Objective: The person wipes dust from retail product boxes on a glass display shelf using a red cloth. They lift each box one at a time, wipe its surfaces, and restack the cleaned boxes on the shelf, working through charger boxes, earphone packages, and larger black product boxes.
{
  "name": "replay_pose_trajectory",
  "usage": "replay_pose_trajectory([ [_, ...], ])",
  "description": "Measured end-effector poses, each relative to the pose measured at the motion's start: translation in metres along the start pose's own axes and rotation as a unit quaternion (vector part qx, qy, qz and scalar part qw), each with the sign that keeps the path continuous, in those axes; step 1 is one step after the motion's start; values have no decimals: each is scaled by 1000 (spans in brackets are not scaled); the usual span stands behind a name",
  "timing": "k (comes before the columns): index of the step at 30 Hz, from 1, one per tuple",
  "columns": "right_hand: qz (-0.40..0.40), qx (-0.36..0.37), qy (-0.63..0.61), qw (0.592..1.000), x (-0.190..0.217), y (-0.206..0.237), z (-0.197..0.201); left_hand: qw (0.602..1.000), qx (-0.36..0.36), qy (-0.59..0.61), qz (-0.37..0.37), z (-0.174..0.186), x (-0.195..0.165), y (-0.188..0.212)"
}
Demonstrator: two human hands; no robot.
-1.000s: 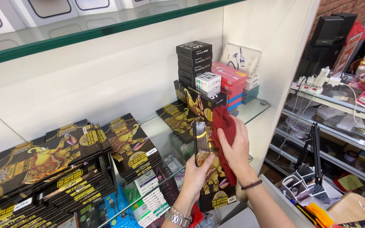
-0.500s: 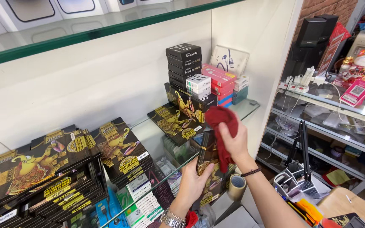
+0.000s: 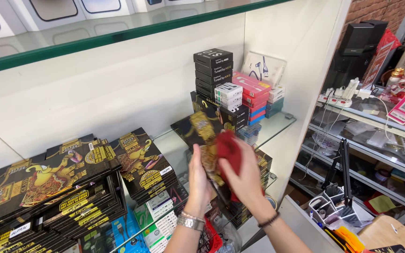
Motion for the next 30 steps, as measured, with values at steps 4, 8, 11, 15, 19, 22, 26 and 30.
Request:
replay_pose_trajectory([
  [4,183,72,43,980,49,-6,-28,995,23,85,55,-8,10,12],
  [8,244,74,-7,967,63,27,-10,999,-9,-31,14,5,-7,15],
  [11,3,-6,-46,999,12,5,6,987,-13,-153,-47,7,-6,18],
  [15,-85,-79,-139,984,-18,-24,8,958,-26,-276,-68,6,6,19],
  [19,-36,-3,-216,976,-12,2,-1,976,-95,-179,-77,23,-23,-2],
  [22,-99,-32,-274,956,-35,6,-1,987,-115,-95,-64,29,-32,-26],
  [26,-229,-76,-331,912,-79,-21,-11,950,-148,-207,-178,31,-35,-34],
  [30,-195,-116,-313,922,-86,-27,1,910,-215,-280,-219,38,-58,-66],
])
Point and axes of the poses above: each hand's wrist, its own y-axis away from the middle knuckle, its own z-axis out of the back of the hand, x = y × z, the point moved 8 cm from there along -y, towards the middle knuckle, and after that the axes turned 11 degrees about z, right-handed, at the moved point
